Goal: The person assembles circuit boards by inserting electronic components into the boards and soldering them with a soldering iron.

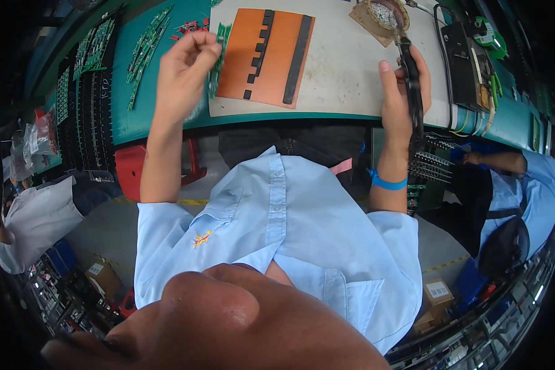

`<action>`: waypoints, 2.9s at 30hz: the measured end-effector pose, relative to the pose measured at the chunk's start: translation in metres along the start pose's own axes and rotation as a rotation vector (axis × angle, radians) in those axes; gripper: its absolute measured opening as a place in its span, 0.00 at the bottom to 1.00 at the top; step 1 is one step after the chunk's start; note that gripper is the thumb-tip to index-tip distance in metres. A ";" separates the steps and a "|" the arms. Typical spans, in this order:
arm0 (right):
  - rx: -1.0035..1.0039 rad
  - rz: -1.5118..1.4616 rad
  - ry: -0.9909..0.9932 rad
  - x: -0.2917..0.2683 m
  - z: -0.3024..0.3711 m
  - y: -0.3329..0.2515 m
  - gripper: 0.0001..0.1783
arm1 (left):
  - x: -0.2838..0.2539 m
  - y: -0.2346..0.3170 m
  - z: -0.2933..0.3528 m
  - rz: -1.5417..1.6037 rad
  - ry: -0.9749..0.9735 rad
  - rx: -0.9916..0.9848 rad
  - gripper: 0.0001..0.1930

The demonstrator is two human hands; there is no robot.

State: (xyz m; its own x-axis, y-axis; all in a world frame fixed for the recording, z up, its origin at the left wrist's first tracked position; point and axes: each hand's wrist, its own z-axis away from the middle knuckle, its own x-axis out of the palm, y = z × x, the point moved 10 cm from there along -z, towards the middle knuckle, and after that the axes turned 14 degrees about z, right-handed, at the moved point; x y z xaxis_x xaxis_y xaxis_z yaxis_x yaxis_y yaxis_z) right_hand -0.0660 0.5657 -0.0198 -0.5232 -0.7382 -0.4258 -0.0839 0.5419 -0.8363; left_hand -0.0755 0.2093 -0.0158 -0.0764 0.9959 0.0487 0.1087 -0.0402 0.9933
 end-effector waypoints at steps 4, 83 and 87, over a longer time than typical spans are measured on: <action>-0.148 -0.053 -0.057 0.006 0.009 -0.007 0.28 | 0.007 0.025 -0.051 -0.503 -0.042 0.185 0.10; -0.347 -0.429 -0.556 0.135 0.074 -0.120 0.23 | -0.155 0.013 0.001 -1.063 0.387 0.390 0.14; -0.343 -0.448 -0.557 0.132 0.074 -0.115 0.23 | -0.161 0.007 -0.006 -1.148 0.370 0.360 0.13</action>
State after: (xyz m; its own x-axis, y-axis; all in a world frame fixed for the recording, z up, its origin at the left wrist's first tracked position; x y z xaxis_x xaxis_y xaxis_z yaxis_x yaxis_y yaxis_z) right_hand -0.0630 0.3760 -0.0056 0.1161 -0.9585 -0.2604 -0.4904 0.1726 -0.8542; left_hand -0.0685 0.0487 -0.0160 -0.5721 0.3578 -0.7380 0.0554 0.9147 0.4004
